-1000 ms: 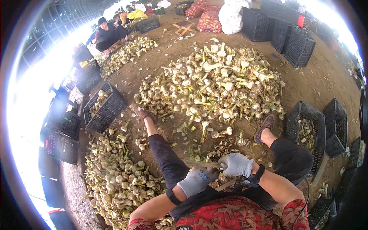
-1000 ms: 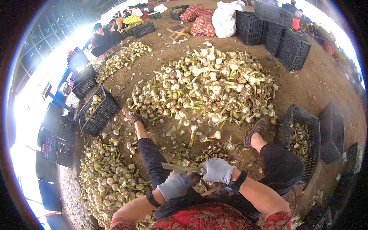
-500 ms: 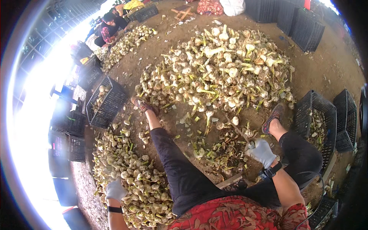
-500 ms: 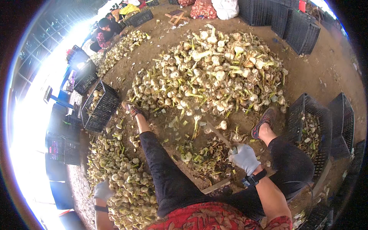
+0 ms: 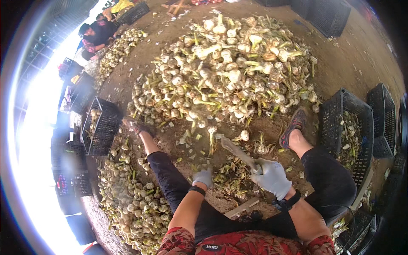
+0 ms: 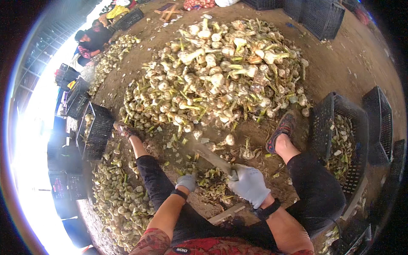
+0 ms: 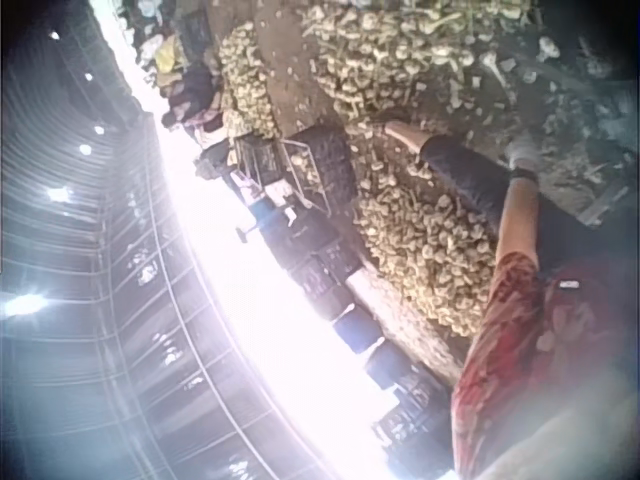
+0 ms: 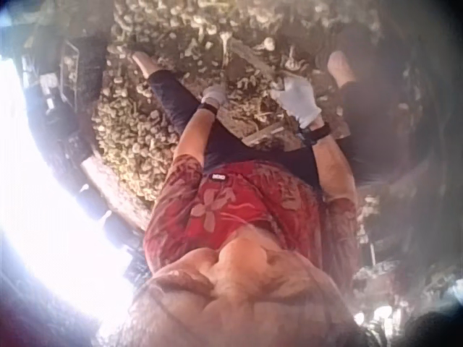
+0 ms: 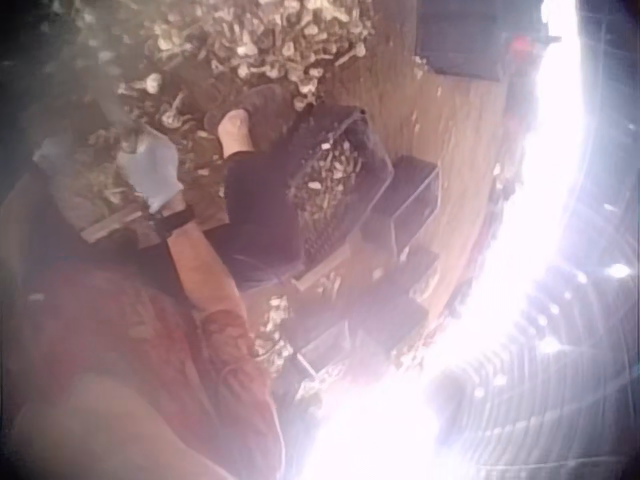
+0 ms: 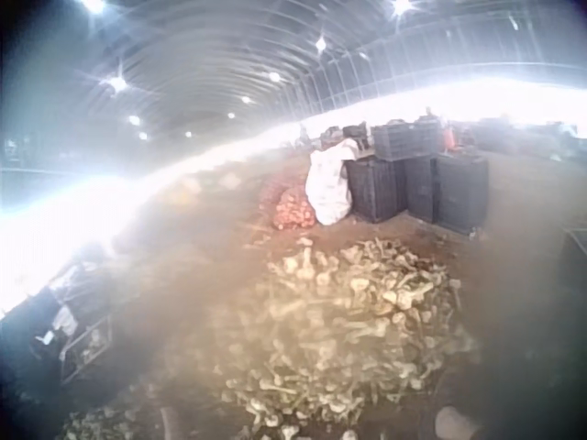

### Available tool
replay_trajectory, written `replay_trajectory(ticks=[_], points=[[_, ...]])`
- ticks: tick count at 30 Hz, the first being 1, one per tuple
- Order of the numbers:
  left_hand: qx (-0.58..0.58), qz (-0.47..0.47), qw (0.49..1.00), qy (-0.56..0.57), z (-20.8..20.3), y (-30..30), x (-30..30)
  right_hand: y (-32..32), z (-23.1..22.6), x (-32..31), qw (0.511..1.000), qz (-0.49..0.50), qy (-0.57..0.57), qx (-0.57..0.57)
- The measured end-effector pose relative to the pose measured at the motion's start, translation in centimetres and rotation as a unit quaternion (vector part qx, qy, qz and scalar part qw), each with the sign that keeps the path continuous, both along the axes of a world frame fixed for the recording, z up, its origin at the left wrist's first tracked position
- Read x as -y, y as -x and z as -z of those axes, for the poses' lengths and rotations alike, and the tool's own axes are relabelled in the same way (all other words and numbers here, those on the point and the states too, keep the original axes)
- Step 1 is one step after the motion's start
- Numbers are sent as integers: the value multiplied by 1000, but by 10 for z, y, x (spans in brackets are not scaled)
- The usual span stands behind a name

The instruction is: The person picks up garlic bulbs from a pile, trims the roots and stems using a knife, and places the trimmed garlic into a plastic crate. They repeat this process while occasionally clearing debris and moving untrimmed garlic aside to reach others.

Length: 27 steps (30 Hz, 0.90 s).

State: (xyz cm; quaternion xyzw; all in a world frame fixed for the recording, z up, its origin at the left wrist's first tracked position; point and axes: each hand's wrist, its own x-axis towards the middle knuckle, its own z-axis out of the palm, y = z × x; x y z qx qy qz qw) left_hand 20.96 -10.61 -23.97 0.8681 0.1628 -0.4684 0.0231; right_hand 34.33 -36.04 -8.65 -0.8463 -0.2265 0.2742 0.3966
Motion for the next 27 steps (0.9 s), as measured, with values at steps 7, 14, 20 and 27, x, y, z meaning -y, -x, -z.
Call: replay_trajectory(ticks=[7,14,20,27], points=[[109,-153,981,42,-31,-8,-14,-2,-3,-5,998,-39,56,-5],[379,-482,504,608,-103,27,28,44,0,-1,982,-101,-15,157],[260,-529,303,749,-84,77,28,92,-37,-24,938,-221,0,269],[294,-512,277,758,-82,101,33,124,-52,-37,939,-260,17,225]])
